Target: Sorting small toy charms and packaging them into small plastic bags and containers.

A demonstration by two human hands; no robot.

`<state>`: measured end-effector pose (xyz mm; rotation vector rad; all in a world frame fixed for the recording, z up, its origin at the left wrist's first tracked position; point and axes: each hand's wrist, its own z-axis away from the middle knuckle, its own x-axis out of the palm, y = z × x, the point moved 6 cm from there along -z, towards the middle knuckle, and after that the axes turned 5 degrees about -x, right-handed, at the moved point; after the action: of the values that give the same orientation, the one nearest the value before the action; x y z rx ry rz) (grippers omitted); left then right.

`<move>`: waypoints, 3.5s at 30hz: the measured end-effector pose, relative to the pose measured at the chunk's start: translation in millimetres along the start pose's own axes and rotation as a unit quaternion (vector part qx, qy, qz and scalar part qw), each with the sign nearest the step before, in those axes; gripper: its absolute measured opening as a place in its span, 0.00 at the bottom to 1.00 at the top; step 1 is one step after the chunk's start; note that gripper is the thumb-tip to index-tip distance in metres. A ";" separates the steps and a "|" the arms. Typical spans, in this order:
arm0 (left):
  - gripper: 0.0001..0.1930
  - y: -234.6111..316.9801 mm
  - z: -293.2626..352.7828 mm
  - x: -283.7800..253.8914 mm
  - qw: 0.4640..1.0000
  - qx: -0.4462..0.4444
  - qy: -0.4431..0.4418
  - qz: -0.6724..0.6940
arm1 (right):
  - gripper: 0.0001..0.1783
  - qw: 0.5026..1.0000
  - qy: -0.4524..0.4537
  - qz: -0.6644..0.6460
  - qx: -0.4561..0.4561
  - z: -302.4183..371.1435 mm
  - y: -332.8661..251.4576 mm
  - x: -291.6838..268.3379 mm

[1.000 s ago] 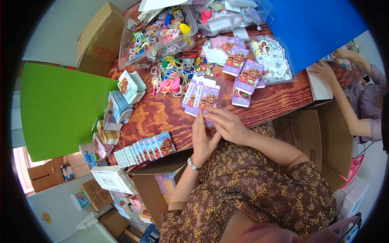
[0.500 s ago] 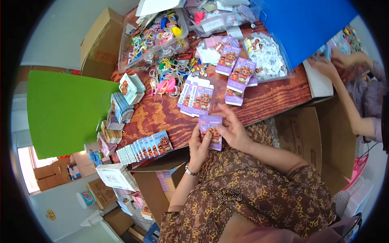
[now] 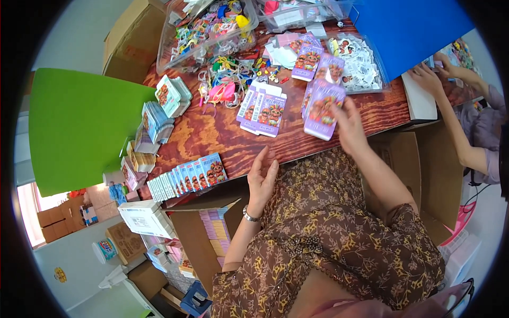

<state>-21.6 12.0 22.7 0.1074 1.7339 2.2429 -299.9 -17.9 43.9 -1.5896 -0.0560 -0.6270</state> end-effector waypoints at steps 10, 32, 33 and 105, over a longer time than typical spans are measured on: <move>0.23 4.9 -9.8 -4.4 0.999 0.040 0.033 0.017 | 0.20 0.997 0.071 0.014 -0.002 -72.7 -46.6 -42.2; 0.15 53.0 -70.1 -3.2 0.826 0.386 0.235 -0.338 | 0.31 0.760 -0.258 0.518 -0.294 4.5 -23.1 83.7; 0.15 40.5 -72.5 -3.1 0.846 0.325 0.214 -0.364 | 0.32 0.748 -0.266 0.524 -0.308 10.9 -15.2 84.9; 0.22 100.1 -330.1 104.0 0.876 0.314 0.061 -0.360 | 0.27 0.739 -0.276 0.589 -0.177 -203.5 -9.8 15.0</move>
<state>-219.5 -288.9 17.1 -0.4743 2.0501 1.1381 -363.6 -211.6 56.2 -1.7407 0.6302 0.8911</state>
